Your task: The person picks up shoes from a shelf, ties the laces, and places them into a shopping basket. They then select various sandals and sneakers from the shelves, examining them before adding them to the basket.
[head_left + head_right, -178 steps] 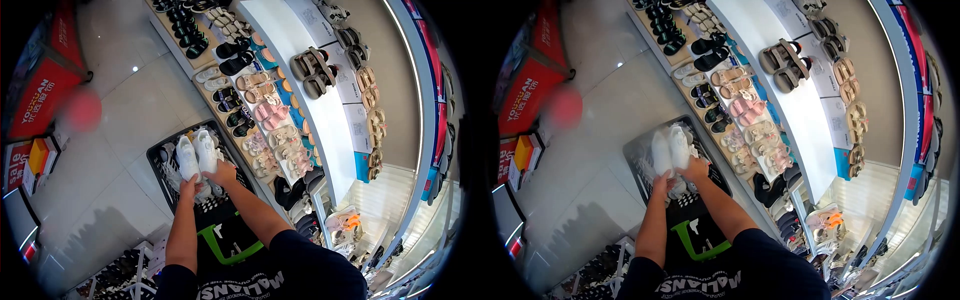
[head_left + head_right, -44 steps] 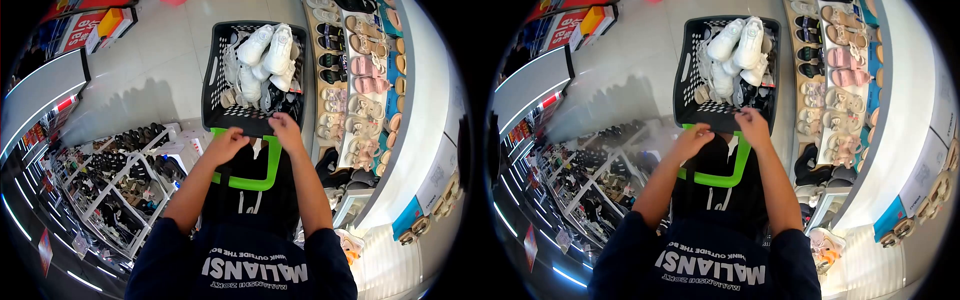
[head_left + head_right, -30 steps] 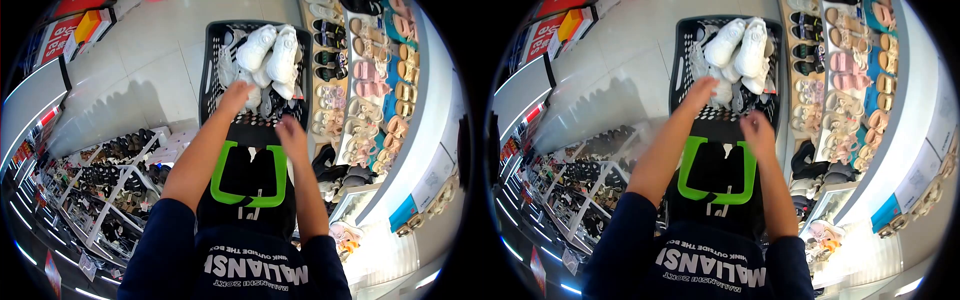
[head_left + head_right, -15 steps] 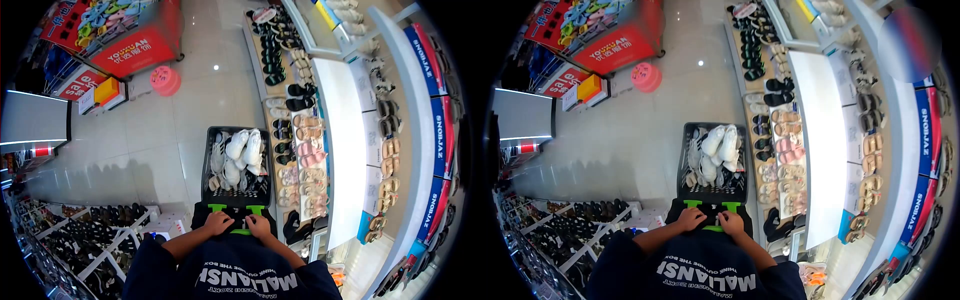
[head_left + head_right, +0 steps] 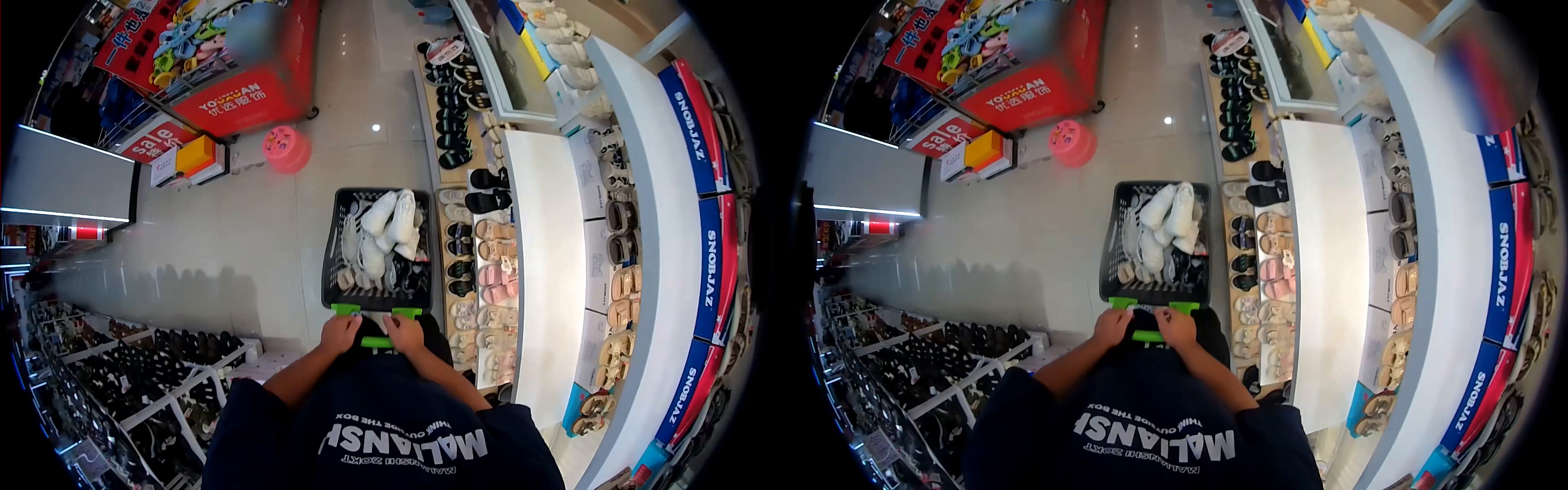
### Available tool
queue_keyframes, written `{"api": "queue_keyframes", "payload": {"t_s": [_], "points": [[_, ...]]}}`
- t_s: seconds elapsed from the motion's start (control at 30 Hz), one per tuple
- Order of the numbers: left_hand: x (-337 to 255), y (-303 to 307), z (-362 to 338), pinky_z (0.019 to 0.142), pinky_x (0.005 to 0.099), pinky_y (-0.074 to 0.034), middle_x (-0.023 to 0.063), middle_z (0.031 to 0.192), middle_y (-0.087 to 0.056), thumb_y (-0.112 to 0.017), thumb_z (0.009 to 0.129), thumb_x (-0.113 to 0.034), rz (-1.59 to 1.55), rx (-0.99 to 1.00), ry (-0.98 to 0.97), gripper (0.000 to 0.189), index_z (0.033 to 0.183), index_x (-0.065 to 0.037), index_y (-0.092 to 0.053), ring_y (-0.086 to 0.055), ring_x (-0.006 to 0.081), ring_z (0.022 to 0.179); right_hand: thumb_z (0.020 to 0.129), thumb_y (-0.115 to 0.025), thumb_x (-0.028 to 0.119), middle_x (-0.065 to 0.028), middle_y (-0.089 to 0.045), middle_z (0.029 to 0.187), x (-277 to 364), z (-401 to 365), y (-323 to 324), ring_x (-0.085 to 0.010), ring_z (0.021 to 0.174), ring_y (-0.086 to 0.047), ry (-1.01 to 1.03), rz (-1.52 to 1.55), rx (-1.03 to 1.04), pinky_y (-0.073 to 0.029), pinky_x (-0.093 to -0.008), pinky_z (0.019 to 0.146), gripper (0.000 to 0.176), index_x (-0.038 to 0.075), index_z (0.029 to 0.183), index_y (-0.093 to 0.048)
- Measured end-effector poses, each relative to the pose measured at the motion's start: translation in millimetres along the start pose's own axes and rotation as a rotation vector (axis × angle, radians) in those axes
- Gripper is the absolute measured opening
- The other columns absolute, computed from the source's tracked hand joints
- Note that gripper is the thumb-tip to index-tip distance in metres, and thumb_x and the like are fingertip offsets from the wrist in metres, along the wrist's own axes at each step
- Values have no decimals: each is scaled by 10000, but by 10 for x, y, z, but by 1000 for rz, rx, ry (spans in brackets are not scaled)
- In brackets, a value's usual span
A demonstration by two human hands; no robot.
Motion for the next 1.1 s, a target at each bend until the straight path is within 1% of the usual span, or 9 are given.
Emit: {"api": "queue_keyframes", "payload": {"t_s": [0.07,0.13,0.17,0.3,0.4,0.5,0.8,0.9,1.1], "points": [[71,-11,264,789,503,-508,229,950,-707,-497,1021,-464,-143,-48,71,467,973,-64,-734,-664,439,922,945,-620,486,-178,-730,829,14,276,44,-367,800,-716,42,-7,-5,-550,-451,718,471,33,974,-746],[-60,131,470,809,489,-510,230,949,-710,-492,1033,-435,-235,-109,46,468,1005,-31,-725,-667,438,930,941,-624,485,-154,-739,814,68,540,96,-341,780,-722,83,11,-43,-556,-429,718,471,36,994,-754],[-28,141,590,801,472,-517,228,948,-715,-511,1030,-431,-234,-112,75,459,1001,-26,-724,-674,435,921,936,-637,473,-149,-745,828,185,633,190,-326,784,-725,43,16,-21,-559,-417,725,454,40,1005,-754],[-168,330,1073,762,421,-536,195,903,-730,-614,980,-408,-242,-160,156,407,1005,-16,-720,-710,361,858,925,-639,416,-155,-759,886,474,1082,410,-361,870,-726,5,84,-48,-566,-446,796,381,58,992,-749],[-181,439,1416,761,403,-544,167,889,-739,-657,954,-352,-282,-222,169,341,1018,-23,-722,-721,317,837,922,-671,401,-149,-755,870,643,1466,500,-304,809,-733,55,49,-72,-561,-396,740,378,42,1011,-750],[-375,658,1765,759,382,-550,136,874,-745,-693,920,-271,-282,-224,200,261,1026,-36,-726,-721,270,806,908,-663,387,-155,-757,880,820,1830,647,-333,841,-730,47,70,-56,-564,-428,770,356,54,1007,-744],[-546,1167,2850,736,382,-550,121,859,-743,-698,897,-281,-322,-265,168,254,998,-49,-725,-719,277,791,889,-667,390,-168,-748,899,1351,2886,966,-370,868,-716,-6,55,-105,-552,-445,788,353,77,1031,-747],[-568,1302,3206,737,389,-552,113,858,-745,-700,888,-296,-311,-240,161,260,993,-61,-728,-721,277,794,909,-672,315,-131,-760,833,1528,3197,1053,-273,781,-740,16,5,-158,-566,-383,747,308,35,1014,-742],[-675,1647,3779,739,392,-555,104,857,-748,-695,886,-311,-277,-194,166,267,985,-66,-730,-725,273,793,900,-664,304,-135,-766,848,1870,3712,1227,-278,813,-748,26,48,-194,-570,-392,768,308,34,1022,-746]]}}
Point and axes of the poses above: each hand's wrist, its own z-axis towards the middle knuckle, its own y-axis out of the back of the hand, x = y × z, the point moved 1 cm from there along z, towards the middle knuckle
